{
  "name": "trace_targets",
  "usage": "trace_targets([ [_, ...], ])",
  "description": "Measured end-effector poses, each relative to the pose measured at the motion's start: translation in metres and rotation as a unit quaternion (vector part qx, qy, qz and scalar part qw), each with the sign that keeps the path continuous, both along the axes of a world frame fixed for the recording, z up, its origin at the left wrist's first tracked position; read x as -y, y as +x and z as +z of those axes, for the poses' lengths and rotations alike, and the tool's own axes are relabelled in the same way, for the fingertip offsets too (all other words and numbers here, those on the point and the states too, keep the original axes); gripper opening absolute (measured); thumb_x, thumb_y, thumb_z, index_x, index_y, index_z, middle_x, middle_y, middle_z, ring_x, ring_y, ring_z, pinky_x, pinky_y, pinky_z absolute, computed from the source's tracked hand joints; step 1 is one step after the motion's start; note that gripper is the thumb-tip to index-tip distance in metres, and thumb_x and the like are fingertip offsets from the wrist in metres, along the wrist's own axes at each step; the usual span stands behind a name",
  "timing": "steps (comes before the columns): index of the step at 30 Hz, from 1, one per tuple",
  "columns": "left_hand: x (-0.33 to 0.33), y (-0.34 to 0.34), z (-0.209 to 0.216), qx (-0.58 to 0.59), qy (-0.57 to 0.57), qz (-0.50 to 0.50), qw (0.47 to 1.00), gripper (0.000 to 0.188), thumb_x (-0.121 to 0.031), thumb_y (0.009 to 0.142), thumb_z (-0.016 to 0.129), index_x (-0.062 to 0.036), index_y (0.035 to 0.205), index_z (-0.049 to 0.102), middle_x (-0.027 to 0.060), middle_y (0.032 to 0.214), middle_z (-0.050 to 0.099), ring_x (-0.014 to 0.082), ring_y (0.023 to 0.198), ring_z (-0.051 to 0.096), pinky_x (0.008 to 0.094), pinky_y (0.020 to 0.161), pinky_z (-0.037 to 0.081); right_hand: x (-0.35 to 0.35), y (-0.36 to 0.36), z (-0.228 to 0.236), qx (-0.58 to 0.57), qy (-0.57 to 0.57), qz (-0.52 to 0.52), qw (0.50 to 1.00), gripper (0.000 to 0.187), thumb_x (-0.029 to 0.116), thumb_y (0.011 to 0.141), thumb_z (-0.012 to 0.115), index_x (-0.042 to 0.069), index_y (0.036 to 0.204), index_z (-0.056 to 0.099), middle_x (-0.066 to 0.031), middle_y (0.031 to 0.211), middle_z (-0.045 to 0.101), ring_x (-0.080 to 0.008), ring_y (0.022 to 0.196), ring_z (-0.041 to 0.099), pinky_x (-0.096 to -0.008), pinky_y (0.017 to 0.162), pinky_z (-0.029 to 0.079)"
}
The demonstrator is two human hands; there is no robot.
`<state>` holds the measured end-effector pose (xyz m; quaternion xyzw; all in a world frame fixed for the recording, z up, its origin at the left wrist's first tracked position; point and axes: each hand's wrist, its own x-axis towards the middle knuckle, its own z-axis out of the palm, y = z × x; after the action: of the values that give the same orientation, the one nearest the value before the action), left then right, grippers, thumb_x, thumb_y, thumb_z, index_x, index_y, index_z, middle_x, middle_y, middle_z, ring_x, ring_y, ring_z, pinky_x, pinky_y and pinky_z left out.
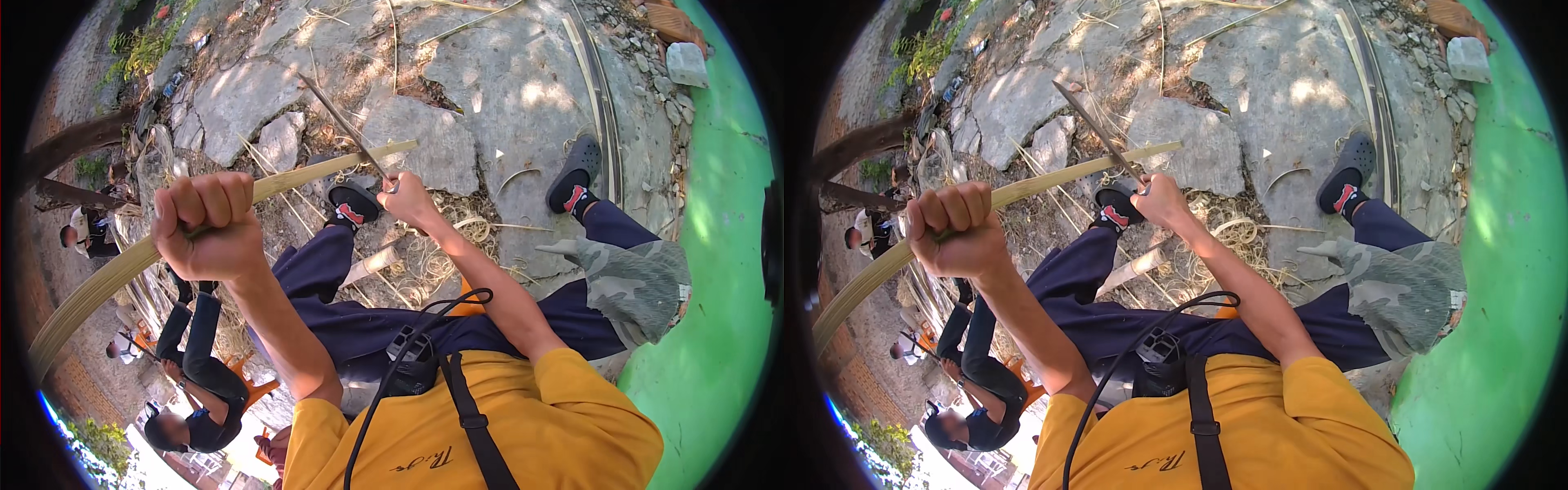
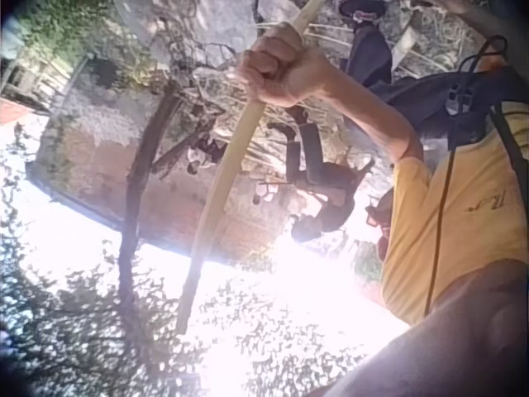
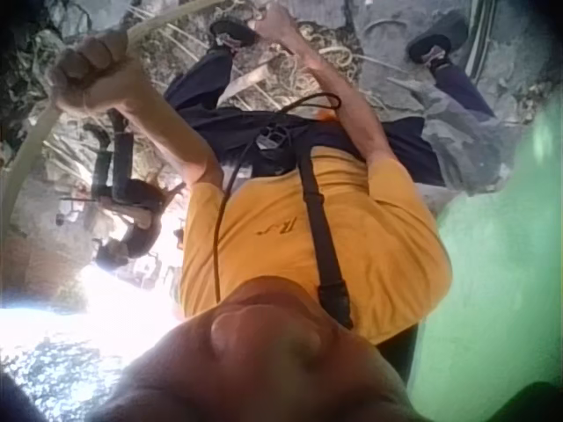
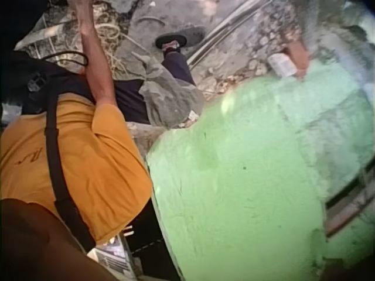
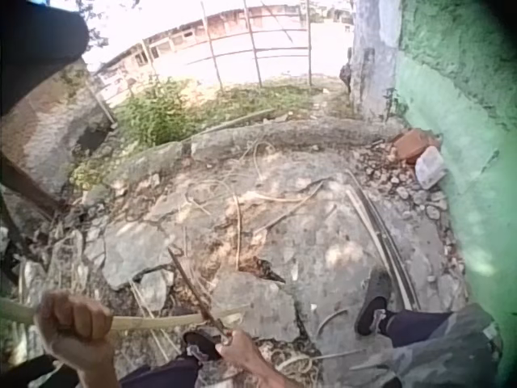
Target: The person shaves thin bamboo strips using a blade, then trims a long bamboo slat with the blade against their knee, and removes excess shavings from the slat by hand.
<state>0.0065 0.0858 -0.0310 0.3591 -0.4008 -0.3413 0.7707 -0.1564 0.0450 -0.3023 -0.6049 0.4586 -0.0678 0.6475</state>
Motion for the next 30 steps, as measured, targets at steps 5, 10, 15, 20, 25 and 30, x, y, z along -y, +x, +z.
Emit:
trace_targets([
  [5, 0.016, 0.002, -0.009, -0.020, -0.001, 0.025, 0.999, 0.047, -0.031, 0.106, 0.040, -0.0172, 0.064, 0.023, -0.0033, 0.050, 0.017, 0.0098, 0.045, 0.011, 0.0326, 0.045, 0.012, 0.012, -0.031, -0.094, 0.002, -0.028, -0.014, 1.000, 0.031, 0.020, 0.076, 0.070, -0.008, 0.090, 0.070, -0.0190, 0.074, 0.071, -0.0295, 0.069, 0.070, -0.0405, 0.070, 0.054],
  [10, 0.003, 0.001, -0.004, -0.012, -0.005, 0.001, 1.000, 0.046, -0.029, 0.106, 0.040, -0.0177, 0.065, 0.023, -0.0034, 0.050, 0.017, 0.0093, 0.045, 0.011, 0.0319, 0.045, 0.011, 0.006, 0.000, -0.020, -0.004, 0.105, 0.010, 0.994, 0.037, 0.021, 0.076, 0.071, -0.010, 0.096, 0.072, -0.0190, 0.075, 0.071, -0.0304, 0.072, 0.071, -0.0407, 0.074, 0.055],
  [15, 0.004, -0.002, -0.004, -0.021, 0.003, 0.008, 1.000, 0.047, -0.031, 0.105, 0.040, -0.0170, 0.064, 0.023, -0.0032, 0.049, 0.018, 0.0099, 0.044, 0.011, 0.0325, 0.045, 0.012, 0.006, -0.022, -0.051, -0.017, 0.002, 0.009, 1.000, 0.038, 0.021, 0.077, 0.071, -0.010, 0.098, 0.072, -0.0220, 0.075, 0.071, -0.0313, 0.074, 0.072, -0.0421, 0.076, 0.055],
  [20, 0.008, -0.001, -0.008, -0.047, 0.003, 0.013, 0.999, 0.048, -0.032, 0.104, 0.041, -0.0160, 0.062, 0.024, -0.0026, 0.048, 0.019, 0.0103, 0.043, 0.011, 0.0336, 0.044, 0.012, 0.021, -0.040, -0.095, -0.071, 0.061, -0.010, 0.996, 0.029, 0.020, 0.077, 0.069, -0.007, 0.088, 0.071, -0.0185, 0.070, 0.068, -0.0260, 0.070, 0.070, -0.0405, 0.071, 0.054],
  [25, 0.000, -0.002, -0.002, -0.020, 0.009, 0.005, 1.000, 0.049, -0.033, 0.104, 0.042, -0.0162, 0.062, 0.024, -0.0034, 0.049, 0.018, 0.0105, 0.043, 0.011, 0.0337, 0.044, 0.012, 0.002, -0.013, -0.022, 0.063, 0.019, 0.036, 0.997, 0.019, 0.016, 0.076, 0.068, -0.003, 0.076, 0.067, -0.0125, 0.063, 0.063, -0.0205, 0.066, 0.067, -0.0383, 0.065, 0.051],
  [30, 0.014, -0.003, -0.007, -0.025, -0.013, -0.026, 0.999, 0.047, -0.030, 0.105, 0.041, -0.0176, 0.064, 0.023, -0.0035, 0.050, 0.018, 0.0096, 0.044, 0.012, 0.0317, 0.045, 0.012, 0.007, -0.054, -0.121, -0.069, 0.064, -0.069, 0.993, 0.022, 0.019, 0.078, 0.067, -0.004, 0.075, 0.069, -0.0139, 0.066, 0.065, -0.0229, 0.067, 0.066, -0.0402, 0.066, 0.052],
])
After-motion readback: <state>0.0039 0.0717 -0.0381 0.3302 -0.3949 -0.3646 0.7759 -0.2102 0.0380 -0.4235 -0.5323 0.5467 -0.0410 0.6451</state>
